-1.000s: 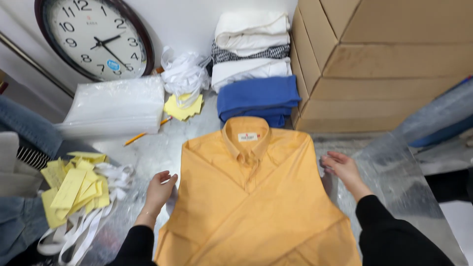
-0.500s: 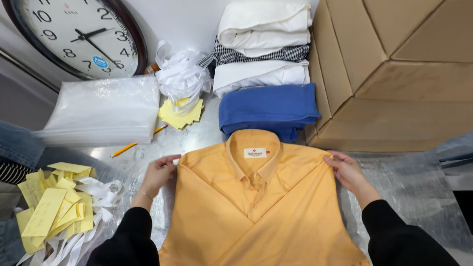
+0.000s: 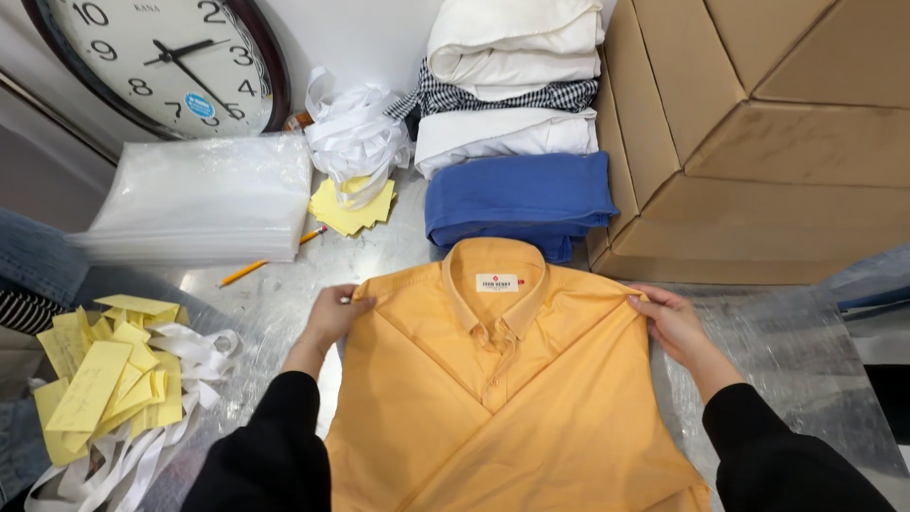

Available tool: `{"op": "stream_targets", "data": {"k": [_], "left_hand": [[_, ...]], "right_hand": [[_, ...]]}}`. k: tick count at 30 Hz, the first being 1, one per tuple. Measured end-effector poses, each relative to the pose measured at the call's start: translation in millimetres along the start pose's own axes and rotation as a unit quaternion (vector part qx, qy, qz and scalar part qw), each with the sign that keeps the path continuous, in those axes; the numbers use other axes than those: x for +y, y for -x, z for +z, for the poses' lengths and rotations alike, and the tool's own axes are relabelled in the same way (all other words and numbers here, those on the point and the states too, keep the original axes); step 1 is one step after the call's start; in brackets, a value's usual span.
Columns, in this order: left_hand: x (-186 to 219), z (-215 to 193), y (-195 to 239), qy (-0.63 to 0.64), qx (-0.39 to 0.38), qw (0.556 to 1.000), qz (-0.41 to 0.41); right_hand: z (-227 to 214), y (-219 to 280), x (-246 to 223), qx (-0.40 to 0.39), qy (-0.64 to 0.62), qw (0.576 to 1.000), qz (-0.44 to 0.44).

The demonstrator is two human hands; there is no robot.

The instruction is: The person takes a blue long-sleeved shirt with orange stripes from a hanger, lays it on a metal table, and folds it neatly. They then take a yellow long-sleeved shirt from the rack, fold it in the same manner, and place it on top of the blue shirt.

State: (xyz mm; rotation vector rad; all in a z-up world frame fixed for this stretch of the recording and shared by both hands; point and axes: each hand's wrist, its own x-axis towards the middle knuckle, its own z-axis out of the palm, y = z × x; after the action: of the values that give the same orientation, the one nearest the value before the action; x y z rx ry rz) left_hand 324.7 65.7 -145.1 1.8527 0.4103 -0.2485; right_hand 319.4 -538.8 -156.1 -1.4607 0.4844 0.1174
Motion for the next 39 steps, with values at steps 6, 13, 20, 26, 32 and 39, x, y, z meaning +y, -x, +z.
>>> {"op": "stream_targets", "data": {"k": [6, 13, 20, 26, 32, 39], "left_hand": [[56.9, -48.8, 110.4, -0.001, 0.029, 0.976, 0.216], [-21.5, -81.8, 199.4, -0.237, -0.179, 0.949, 0.105], [21.2, -50.8, 169.4, -0.256, -0.093, 0.957, 0.101], [64.7, 2.0, 143.8, -0.442, -0.259, 0.858, 0.029], [52.5, -9.3, 128.7, -0.533, -0.189, 0.809, 0.163], [-60.5, -17.9, 126.1, -0.590, -0.044, 0.640, 0.490]], "right_hand": [[-40.5, 91.4, -58.4, -0.084, 0.054, 0.990, -0.099], [-115.4, 158.5, -20.4, -0.189, 0.339, 0.921, -0.036], [-20.3, 175.8, -66.4, -0.114, 0.459, 0.871, -0.132], [39.4, 164.0, -78.3, -0.235, 0.626, 0.743, -0.032], [17.4, 129.1, -64.6, -0.216, 0.677, 0.694, -0.116], [-15.2, 121.8, 10.8, -0.125, 0.714, 0.494, -0.480]]}}
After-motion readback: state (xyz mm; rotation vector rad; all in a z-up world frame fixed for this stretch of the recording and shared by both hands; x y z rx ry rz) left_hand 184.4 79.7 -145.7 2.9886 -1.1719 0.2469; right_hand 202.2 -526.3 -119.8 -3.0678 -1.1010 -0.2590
